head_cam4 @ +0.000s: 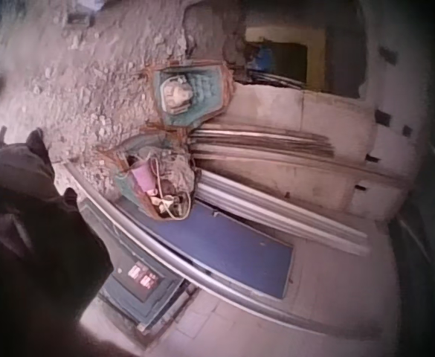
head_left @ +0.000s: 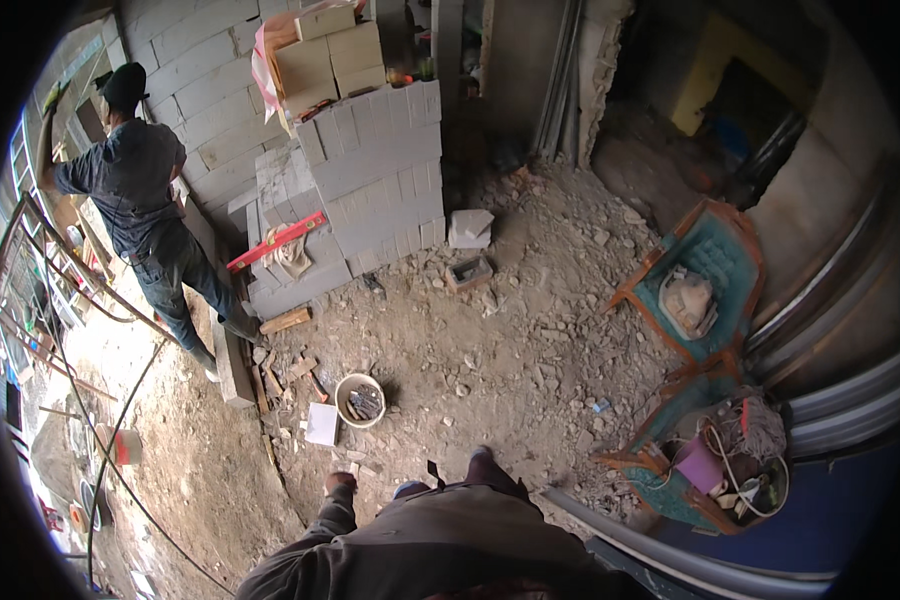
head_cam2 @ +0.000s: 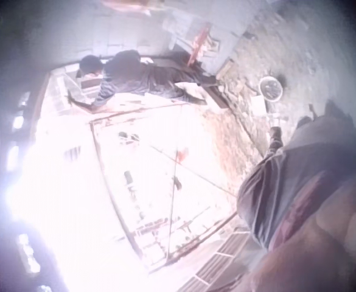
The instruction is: The person picks up white rectangular tiles and carries them to a work area. They then sit on the ground, use a tape measure to measure the tiles, and arrange them on the floor.
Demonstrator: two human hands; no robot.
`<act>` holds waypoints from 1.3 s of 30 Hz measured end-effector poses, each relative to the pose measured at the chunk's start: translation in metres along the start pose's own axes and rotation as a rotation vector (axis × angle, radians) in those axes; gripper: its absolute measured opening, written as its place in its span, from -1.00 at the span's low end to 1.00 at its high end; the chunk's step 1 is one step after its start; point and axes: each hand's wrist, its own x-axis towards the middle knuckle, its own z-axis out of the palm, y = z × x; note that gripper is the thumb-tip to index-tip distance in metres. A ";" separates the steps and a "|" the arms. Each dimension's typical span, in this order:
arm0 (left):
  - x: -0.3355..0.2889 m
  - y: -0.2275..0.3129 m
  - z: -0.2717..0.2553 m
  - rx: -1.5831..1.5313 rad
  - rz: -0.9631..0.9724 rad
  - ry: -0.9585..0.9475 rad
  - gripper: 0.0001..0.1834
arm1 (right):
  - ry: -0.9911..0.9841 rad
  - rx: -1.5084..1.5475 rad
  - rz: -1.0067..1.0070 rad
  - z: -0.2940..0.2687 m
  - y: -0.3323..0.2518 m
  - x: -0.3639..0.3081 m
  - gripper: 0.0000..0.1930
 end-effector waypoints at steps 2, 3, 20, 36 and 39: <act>-0.028 -0.005 0.006 0.097 0.168 0.042 -0.79 | -0.018 0.038 -0.079 -0.036 0.010 0.031 -0.73; -0.044 -0.002 0.007 -0.407 -0.318 -0.022 -0.78 | -0.035 0.014 -0.126 -0.061 0.014 0.048 -0.73; 0.087 0.024 -0.124 -0.244 -0.210 -0.071 -0.68 | 0.161 1.585 0.004 -0.575 -0.140 0.305 -0.81; 0.277 0.041 -0.264 -0.939 -0.249 0.262 -0.68 | 0.176 -0.321 -0.496 -0.643 -0.141 0.508 -0.66; 0.291 0.040 -0.270 -1.560 -0.335 0.274 -0.57 | -0.174 1.351 0.259 -0.743 -0.238 0.546 -0.66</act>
